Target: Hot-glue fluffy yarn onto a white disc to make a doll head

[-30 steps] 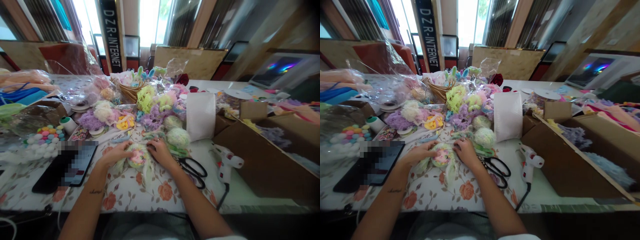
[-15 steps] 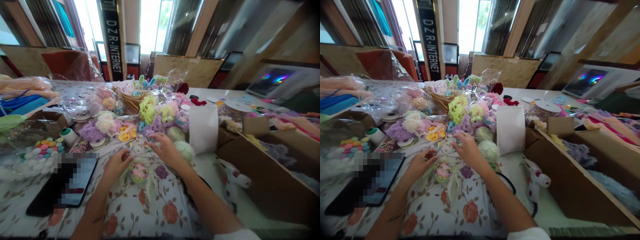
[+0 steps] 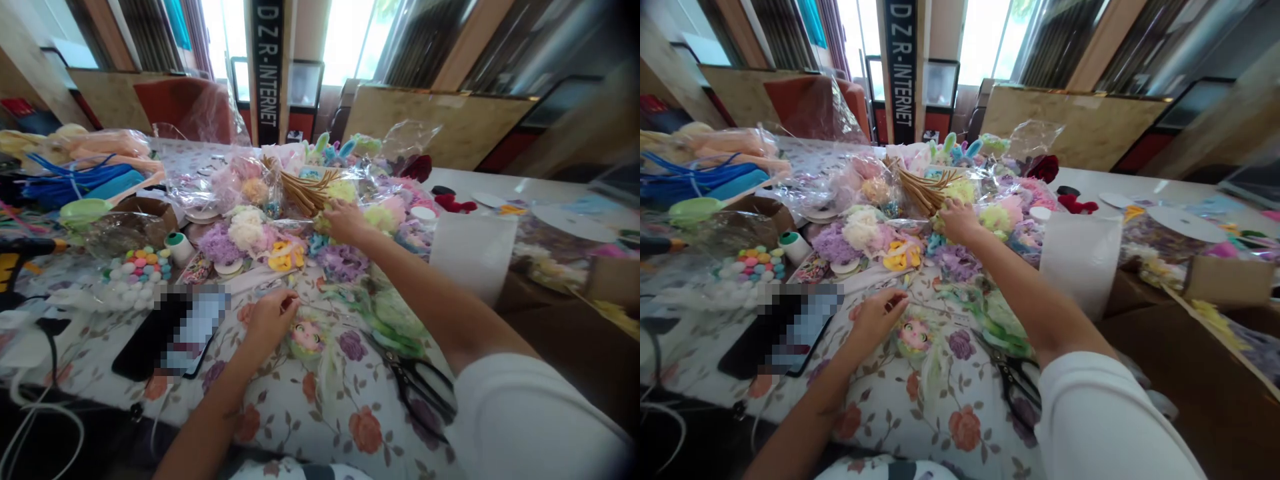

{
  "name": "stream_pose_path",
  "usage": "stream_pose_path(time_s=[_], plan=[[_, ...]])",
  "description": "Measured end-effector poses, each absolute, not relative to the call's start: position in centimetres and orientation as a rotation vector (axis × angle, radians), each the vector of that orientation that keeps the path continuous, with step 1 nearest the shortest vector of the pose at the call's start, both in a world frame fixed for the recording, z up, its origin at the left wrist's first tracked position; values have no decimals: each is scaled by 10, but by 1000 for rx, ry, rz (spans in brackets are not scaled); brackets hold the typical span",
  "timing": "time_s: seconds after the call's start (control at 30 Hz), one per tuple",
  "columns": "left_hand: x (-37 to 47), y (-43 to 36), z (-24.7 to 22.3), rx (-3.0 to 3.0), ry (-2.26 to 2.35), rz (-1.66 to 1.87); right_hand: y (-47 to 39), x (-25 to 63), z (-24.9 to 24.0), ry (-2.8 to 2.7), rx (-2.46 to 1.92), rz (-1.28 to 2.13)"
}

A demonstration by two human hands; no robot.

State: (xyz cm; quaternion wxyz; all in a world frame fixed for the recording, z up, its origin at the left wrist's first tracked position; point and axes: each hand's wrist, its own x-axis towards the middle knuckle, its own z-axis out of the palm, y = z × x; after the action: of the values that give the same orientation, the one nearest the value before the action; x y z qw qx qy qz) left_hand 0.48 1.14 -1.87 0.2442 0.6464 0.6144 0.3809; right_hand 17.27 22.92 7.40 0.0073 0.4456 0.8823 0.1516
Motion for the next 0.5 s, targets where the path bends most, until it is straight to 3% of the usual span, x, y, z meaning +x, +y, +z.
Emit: stream_pose_path(time_s=[0.5], plan=[[9,11,-24,1739,1663,1043,226,239,67,2223,1686,314]])
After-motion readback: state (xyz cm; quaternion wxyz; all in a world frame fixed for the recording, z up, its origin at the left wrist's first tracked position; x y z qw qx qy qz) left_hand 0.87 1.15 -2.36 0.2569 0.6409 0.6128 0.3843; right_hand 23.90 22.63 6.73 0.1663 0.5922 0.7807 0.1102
